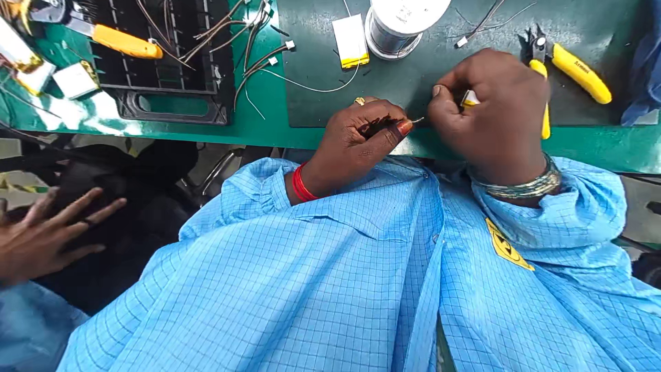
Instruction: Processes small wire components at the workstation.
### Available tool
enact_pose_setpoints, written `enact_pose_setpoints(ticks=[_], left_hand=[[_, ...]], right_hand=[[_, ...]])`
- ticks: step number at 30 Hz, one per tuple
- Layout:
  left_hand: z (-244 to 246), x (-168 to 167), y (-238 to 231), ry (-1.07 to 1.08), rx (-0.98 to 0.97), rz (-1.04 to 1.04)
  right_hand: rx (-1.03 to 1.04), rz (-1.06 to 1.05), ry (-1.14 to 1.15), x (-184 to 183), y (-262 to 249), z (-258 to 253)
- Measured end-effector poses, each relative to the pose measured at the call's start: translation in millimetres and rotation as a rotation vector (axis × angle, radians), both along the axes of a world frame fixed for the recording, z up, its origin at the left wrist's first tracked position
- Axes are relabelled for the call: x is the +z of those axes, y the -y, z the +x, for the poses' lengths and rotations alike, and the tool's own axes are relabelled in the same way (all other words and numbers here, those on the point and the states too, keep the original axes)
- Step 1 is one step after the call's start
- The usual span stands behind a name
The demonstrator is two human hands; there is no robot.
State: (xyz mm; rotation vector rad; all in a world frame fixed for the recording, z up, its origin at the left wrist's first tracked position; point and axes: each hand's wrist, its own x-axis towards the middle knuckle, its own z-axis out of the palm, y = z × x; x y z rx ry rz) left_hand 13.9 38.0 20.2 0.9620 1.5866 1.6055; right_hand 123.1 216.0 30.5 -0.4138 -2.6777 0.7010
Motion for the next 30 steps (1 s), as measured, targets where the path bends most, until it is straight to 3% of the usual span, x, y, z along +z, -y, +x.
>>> enact_pose_setpoints(ticks=[4, 12, 21, 30], left_hand=[[-1, 0, 0, -0.056, -0.004, -0.018], [0, -5, -3, -0.282, 0.059, 0.136], [0, -4, -4, -0.464, 0.086, 0.160], [2, -4, -5, -0.489, 0.096, 0.165]], right_hand=[[0.065, -0.422, -0.175, 11, -1, 17], [0.122, -0.712, -0.228, 8, 12, 33], [0.096, -0.760, -0.286, 4, 18, 31], [0.084, -0.669, -0.270, 5, 21, 31]])
